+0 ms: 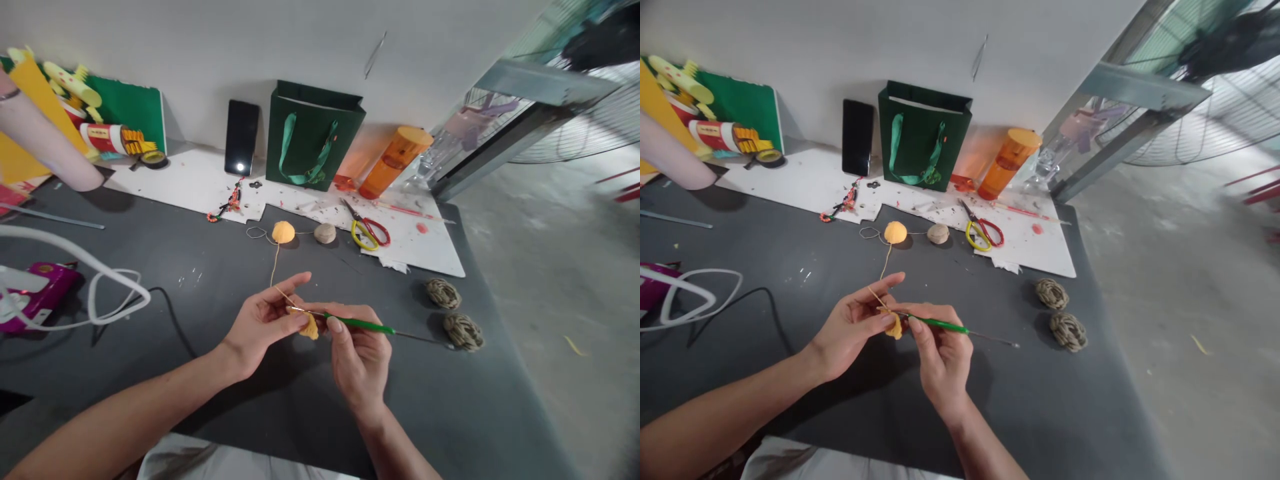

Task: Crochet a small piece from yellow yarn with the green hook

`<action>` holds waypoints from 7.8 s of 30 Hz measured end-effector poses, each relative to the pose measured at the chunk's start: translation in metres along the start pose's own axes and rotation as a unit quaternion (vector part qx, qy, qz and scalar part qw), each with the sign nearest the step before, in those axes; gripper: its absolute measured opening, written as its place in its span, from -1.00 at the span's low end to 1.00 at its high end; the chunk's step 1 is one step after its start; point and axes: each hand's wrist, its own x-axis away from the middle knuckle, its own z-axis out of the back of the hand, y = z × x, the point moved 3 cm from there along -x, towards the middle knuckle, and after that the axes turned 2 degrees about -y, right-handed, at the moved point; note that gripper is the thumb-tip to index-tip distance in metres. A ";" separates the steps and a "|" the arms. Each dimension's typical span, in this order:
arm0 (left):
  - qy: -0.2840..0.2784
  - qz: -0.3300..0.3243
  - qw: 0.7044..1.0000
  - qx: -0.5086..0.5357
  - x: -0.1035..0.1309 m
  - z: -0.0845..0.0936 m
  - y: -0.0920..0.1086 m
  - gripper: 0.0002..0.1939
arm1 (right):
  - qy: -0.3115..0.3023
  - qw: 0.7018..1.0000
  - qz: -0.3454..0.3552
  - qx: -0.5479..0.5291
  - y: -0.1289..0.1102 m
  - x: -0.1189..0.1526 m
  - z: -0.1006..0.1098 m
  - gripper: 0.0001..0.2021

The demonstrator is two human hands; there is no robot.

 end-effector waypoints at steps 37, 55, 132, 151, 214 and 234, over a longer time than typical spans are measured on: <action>-0.059 0.081 0.995 0.026 0.001 -0.004 0.001 -0.41 | 0.029 0.976 -0.147 -0.159 0.007 0.000 -0.004 -0.81; -0.018 -0.050 0.992 -0.115 0.004 -0.001 0.004 -0.16 | 0.022 0.983 -0.123 -0.138 0.007 -0.004 -0.005 -0.85; 0.013 0.096 0.995 -0.002 0.000 -0.001 -0.006 -0.50 | -0.020 0.989 0.066 0.134 -0.005 -0.002 -0.001 -0.73; 0.027 0.125 0.992 -0.008 -0.002 0.005 -0.014 -0.57 | -0.072 0.983 0.060 0.157 -0.009 -0.006 -0.008 -0.77; 0.002 0.116 0.990 0.082 0.002 -0.004 -0.006 -0.37 | 0.027 0.976 -0.134 -0.168 0.010 -0.009 -0.004 -0.90; -0.003 0.111 0.992 0.059 0.001 -0.004 -0.004 -0.46 | 0.020 0.978 -0.168 -0.123 0.013 -0.009 0.006 -0.78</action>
